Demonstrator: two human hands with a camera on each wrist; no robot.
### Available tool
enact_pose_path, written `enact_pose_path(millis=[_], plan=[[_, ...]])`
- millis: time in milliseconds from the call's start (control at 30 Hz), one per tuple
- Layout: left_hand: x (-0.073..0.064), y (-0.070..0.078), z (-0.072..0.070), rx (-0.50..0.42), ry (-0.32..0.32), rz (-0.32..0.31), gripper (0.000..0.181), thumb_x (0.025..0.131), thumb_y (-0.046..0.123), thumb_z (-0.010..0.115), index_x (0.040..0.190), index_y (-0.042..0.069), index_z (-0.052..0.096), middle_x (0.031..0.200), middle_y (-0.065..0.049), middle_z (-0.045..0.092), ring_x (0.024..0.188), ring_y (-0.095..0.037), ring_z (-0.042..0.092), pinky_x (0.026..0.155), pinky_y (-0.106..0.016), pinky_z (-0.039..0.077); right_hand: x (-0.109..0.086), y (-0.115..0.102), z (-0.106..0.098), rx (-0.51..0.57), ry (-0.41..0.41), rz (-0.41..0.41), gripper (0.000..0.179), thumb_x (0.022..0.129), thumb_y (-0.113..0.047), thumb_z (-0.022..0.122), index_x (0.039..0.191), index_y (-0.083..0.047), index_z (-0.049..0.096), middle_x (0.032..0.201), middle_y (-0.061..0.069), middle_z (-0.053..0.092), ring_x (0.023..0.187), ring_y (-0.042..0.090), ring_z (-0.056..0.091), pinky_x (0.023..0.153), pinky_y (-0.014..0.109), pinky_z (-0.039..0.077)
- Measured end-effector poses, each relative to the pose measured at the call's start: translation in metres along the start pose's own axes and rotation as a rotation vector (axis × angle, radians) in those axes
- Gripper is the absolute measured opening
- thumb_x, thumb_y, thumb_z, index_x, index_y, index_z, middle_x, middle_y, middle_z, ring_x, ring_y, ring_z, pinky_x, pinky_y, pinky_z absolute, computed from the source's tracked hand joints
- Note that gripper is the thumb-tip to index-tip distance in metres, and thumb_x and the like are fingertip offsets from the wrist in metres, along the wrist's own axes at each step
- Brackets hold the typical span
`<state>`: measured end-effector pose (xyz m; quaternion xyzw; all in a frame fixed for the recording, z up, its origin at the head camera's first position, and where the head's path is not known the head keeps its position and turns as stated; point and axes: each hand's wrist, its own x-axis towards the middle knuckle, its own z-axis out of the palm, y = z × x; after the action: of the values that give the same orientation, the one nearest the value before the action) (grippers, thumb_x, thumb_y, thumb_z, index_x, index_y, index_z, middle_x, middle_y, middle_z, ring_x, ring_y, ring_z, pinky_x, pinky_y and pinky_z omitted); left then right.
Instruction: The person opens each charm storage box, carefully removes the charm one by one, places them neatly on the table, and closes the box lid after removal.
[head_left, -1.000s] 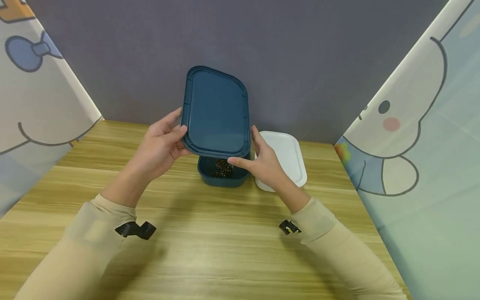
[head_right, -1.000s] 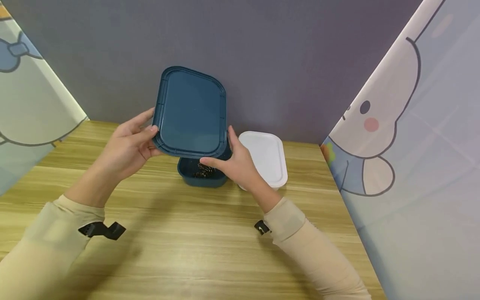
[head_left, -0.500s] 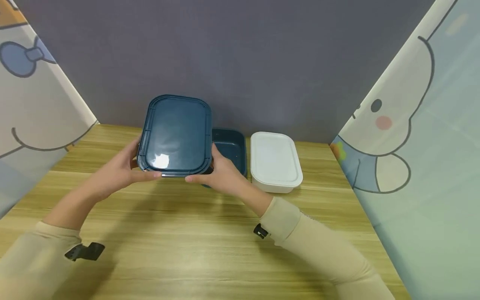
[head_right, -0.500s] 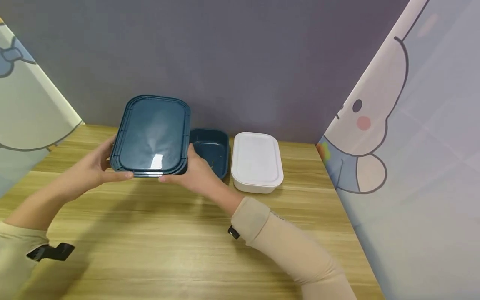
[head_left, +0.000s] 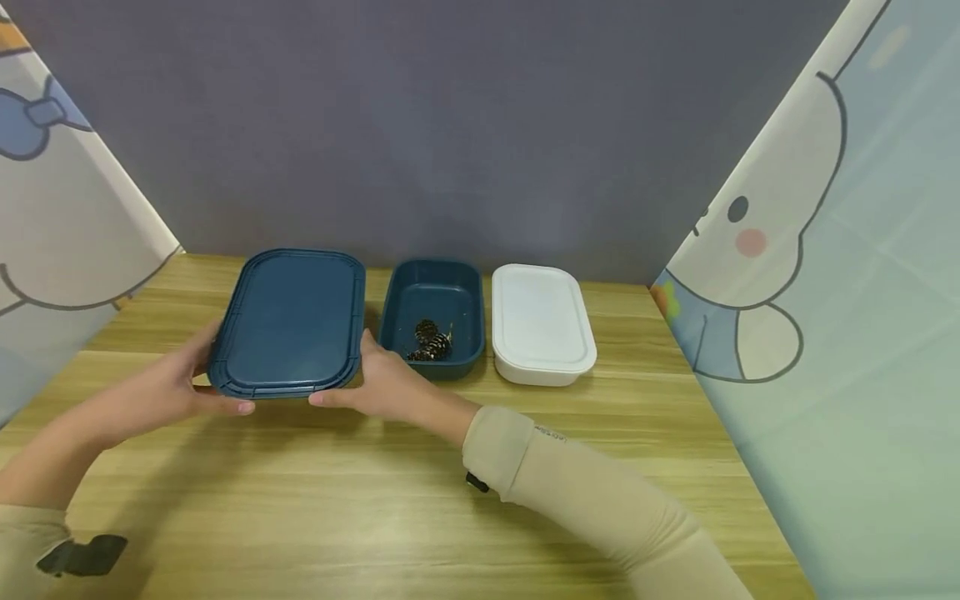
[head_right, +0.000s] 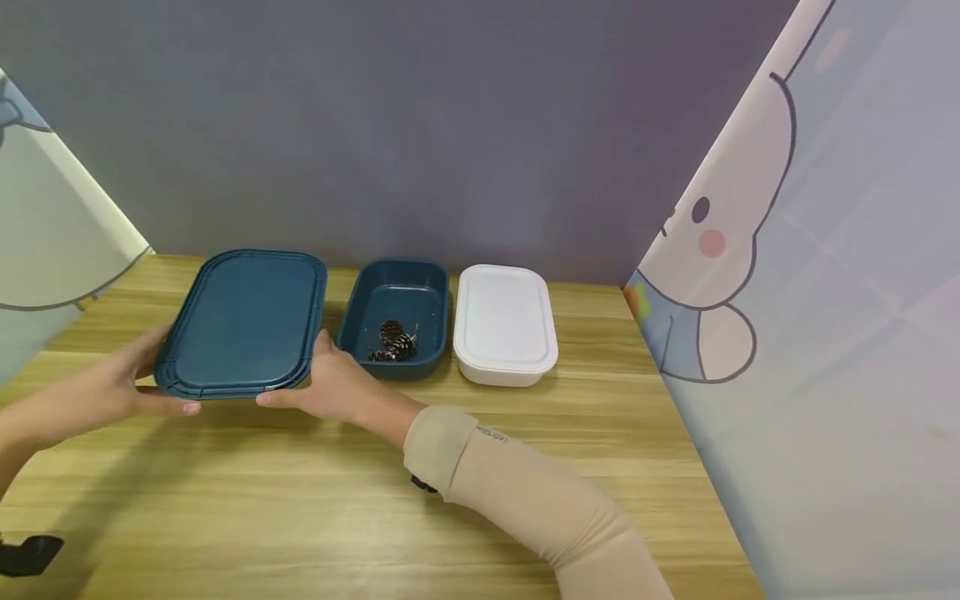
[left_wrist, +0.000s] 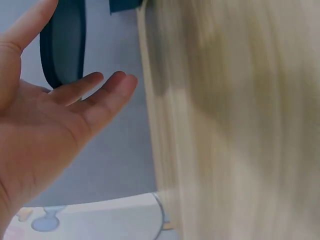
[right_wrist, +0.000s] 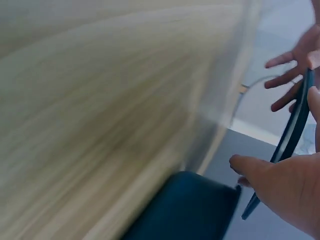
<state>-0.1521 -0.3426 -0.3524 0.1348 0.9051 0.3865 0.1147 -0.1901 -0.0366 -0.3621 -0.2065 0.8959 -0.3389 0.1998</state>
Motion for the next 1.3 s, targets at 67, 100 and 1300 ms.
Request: enact_pose_path(millis=[67,100,1300], plan=[[-0.003,-0.007,0.002,-0.016,-0.010,0.002,0.121,0.092,0.022,0.086,0.173,0.025,-0.003,0.163,-0.026,0.041,0.123,0.022,0.039,0.086,-0.016,0.056,0.002,0.002,0.005,-0.082,-0.042,0.008,0.129,0.086,-0.079,0.070,0.173,-0.011,0.003,0.171,0.010,0.039,0.137,0.025,0.065,0.108,0.035,0.056],[-0.005,-0.009,0.003,-0.023,-0.017,-0.001,0.119,0.092,0.021,0.086,0.174,0.022,-0.001,0.163,-0.027,0.041,0.122,0.025,0.038,0.086,-0.016,0.056,0.003,0.003,0.006,-0.119,-0.061,0.008,0.128,0.087,-0.080,0.068,0.172,-0.009,0.005,0.171,0.011,0.039,0.135,0.024,0.067,0.108,0.034,0.056],[-0.013,-0.057,0.022,0.467,-0.058,-0.156,0.116,0.086,0.058,0.083,0.161,-0.014,0.029,0.162,-0.050,0.016,0.152,-0.072,-0.002,0.095,-0.098,0.008,0.019,0.000,0.048,-0.752,-0.123,-0.023,0.106,0.094,-0.087,0.041,0.170,-0.014,0.025,0.180,0.003,0.017,0.169,0.018,0.011,0.136,0.035,0.018]])
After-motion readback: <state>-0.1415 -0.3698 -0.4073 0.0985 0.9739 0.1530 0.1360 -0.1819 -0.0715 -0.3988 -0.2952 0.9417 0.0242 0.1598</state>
